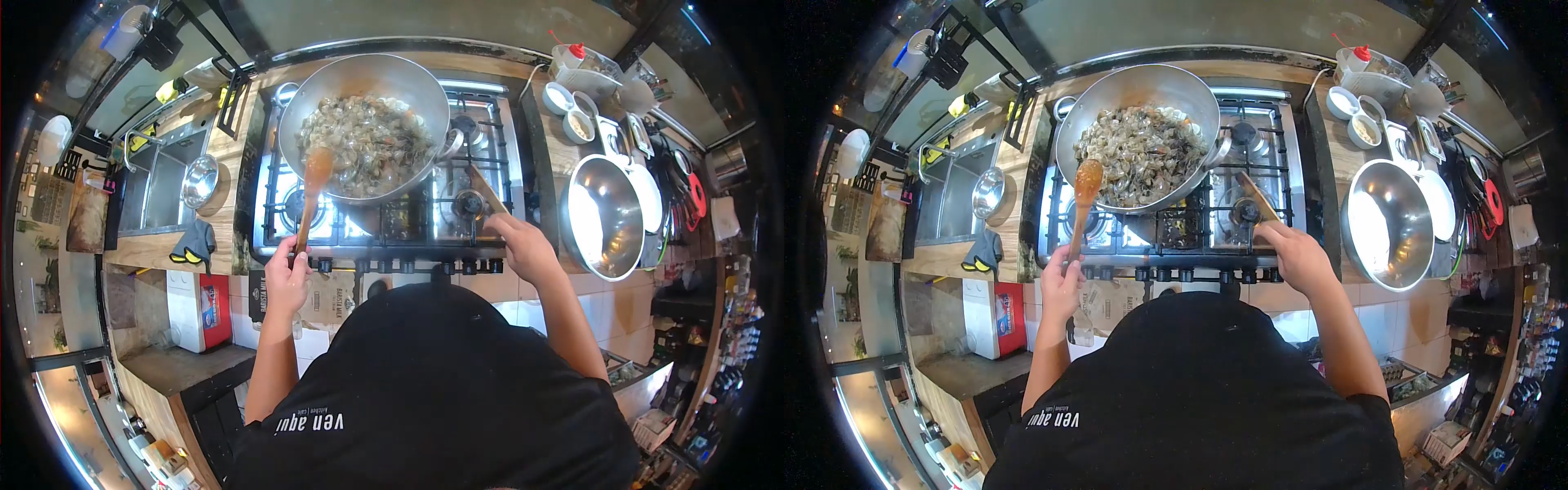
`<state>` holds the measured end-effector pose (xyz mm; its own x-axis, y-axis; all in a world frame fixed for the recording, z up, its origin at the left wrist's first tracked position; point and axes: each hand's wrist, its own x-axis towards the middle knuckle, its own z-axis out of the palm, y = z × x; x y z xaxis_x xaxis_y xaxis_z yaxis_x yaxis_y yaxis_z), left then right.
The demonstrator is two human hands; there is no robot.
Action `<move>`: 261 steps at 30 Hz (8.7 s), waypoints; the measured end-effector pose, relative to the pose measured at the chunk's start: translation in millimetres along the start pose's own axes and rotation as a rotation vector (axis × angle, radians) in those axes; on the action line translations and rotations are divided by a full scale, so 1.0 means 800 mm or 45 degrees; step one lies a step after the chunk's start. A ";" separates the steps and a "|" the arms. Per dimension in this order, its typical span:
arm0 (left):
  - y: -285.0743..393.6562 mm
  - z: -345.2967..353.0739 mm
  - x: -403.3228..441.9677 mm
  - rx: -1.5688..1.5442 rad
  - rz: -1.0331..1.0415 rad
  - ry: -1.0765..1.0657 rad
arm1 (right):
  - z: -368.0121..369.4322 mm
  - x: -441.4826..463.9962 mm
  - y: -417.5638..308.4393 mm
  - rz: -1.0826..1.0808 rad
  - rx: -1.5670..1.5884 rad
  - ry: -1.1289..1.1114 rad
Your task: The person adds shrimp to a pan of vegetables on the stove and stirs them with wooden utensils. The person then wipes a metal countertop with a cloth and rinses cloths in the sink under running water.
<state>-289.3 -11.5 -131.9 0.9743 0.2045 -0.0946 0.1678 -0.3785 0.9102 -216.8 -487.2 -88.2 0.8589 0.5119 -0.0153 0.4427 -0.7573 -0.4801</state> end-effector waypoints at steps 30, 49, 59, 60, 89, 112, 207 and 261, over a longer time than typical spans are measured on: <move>0.021 0.029 -0.025 0.039 -0.041 0.233 | -0.090 0.260 0.125 -0.833 -0.369 -0.034; 0.041 0.059 -0.029 0.145 -0.109 0.359 | -0.113 0.351 0.185 -1.095 -0.609 -0.018; 0.049 0.075 -0.035 0.209 -0.133 0.436 | -0.099 0.344 0.194 -1.310 -0.505 0.087; 0.048 0.076 -0.034 0.197 -0.125 0.439 | -0.098 0.342 0.196 -1.314 -0.500 0.083; 0.071 0.103 -0.036 0.244 -0.093 0.375 | -0.096 0.314 0.192 -0.817 -0.517 0.089; 0.011 -0.108 0.128 0.487 0.148 0.141 | 0.003 0.176 -0.030 0.700 -0.309 0.341; 0.253 -0.017 0.407 1.896 0.741 -0.525 | -0.147 0.339 -0.130 0.443 -0.838 -0.515; 0.278 -0.051 0.364 2.116 1.055 -0.349 | -0.177 0.285 -0.145 0.398 -0.851 -0.466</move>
<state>25.4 1.0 59.3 0.8400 -0.5333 -0.0996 -0.5056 -0.7030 -0.5001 -35.8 -340.1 88.1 0.8810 0.2494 -0.4020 0.3558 -0.9093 0.2157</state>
